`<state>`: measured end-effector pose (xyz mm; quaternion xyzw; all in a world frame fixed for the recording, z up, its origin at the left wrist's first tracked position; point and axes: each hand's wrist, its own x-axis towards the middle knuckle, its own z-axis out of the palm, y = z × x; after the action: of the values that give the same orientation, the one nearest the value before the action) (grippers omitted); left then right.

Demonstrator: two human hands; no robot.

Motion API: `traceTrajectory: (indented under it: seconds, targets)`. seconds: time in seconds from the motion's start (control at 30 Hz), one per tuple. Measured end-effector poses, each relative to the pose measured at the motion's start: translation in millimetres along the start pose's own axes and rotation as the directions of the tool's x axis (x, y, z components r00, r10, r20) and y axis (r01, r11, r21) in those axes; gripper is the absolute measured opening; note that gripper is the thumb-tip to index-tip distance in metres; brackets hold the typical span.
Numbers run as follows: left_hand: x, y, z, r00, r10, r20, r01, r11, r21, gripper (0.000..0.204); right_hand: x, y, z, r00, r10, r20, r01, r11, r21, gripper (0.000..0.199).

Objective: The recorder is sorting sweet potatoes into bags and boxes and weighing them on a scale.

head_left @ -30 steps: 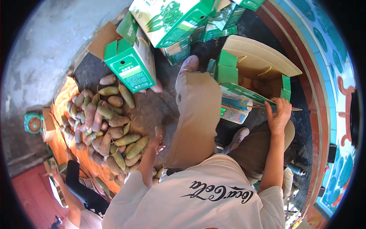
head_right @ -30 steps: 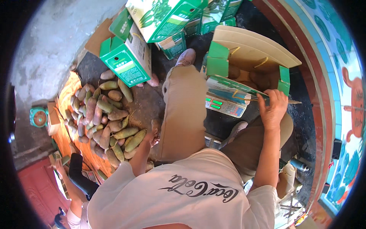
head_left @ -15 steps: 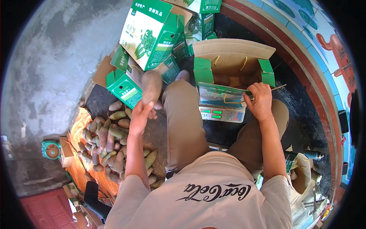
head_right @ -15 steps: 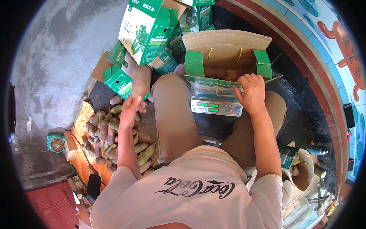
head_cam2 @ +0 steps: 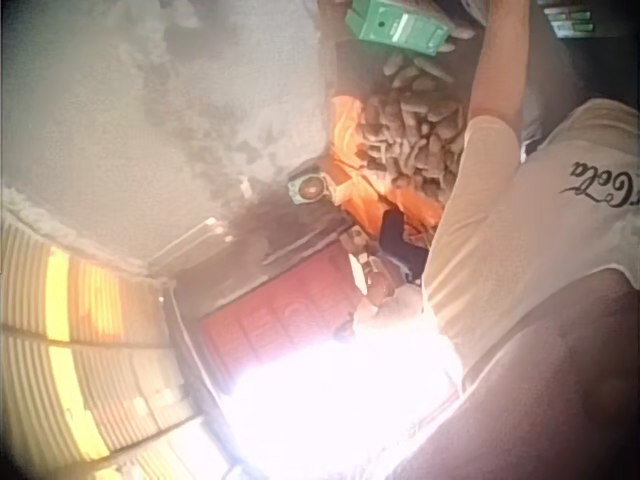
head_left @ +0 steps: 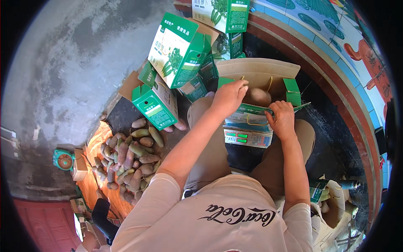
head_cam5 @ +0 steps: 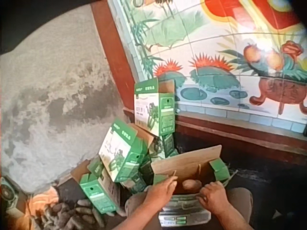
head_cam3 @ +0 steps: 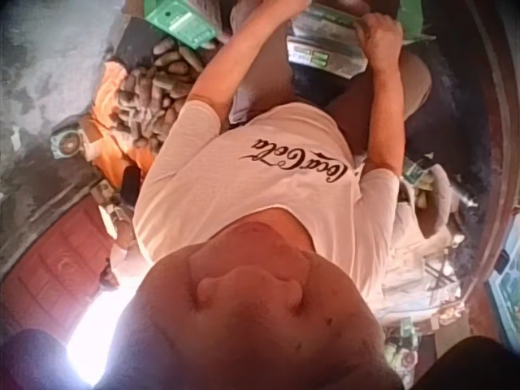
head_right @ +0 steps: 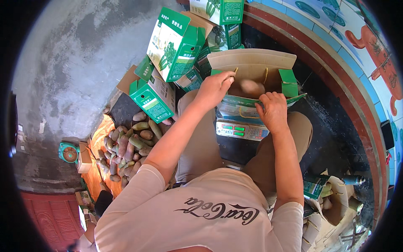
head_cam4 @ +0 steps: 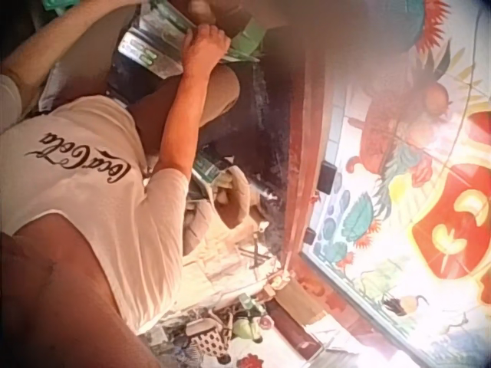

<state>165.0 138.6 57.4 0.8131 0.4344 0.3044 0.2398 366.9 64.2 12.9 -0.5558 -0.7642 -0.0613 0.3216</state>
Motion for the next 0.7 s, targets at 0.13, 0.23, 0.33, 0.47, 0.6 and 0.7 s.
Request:
traceTrajectory:
  seconds: [0.13, 0.23, 0.33, 0.47, 0.6, 0.7]
  targets:
    - [-23, -9, -26, 0.973, -0.008, -0.229, -0.022, 0.991, -0.129, 0.022, 1, 1, 0, 1.000, 0.022, 0.001, -0.022, 1.000, 0.010, 0.020]
    - [-58, -43, -52, 0.897, -0.057, -0.438, -0.026, 0.983, -0.180, 0.017, 4, 0, -1, 1.000, -0.014, -0.020, 0.014, 1.000, 0.018, 0.021]
    - [-111, -86, -73, 0.837, -0.246, -0.488, 0.202, 0.969, -0.143, 0.016, 4, 1, 1, 1.000, -0.015, -0.016, 0.015, 1.000, 0.019, 0.021]
    - [-208, -156, -71, 0.824, -0.359, -0.439, 0.476, 0.858, 0.192, 0.014, 6, -1, 2, 1.000, -0.004, -0.013, 0.004, 1.000, -0.003, 0.021]
    - [-318, -212, -48, 0.634, -0.680, -0.368, 0.771, 0.590, 0.238, 0.021, 6, -4, 3, 1.000, -0.004, -0.012, 0.004, 1.000, -0.021, 0.021]
    - [-391, -234, -29, 0.511, -0.813, -0.281, 0.847, 0.421, 0.324, 0.025, 4, -6, 3, 1.000, 0.001, -0.002, -0.001, 0.999, -0.043, 0.020]
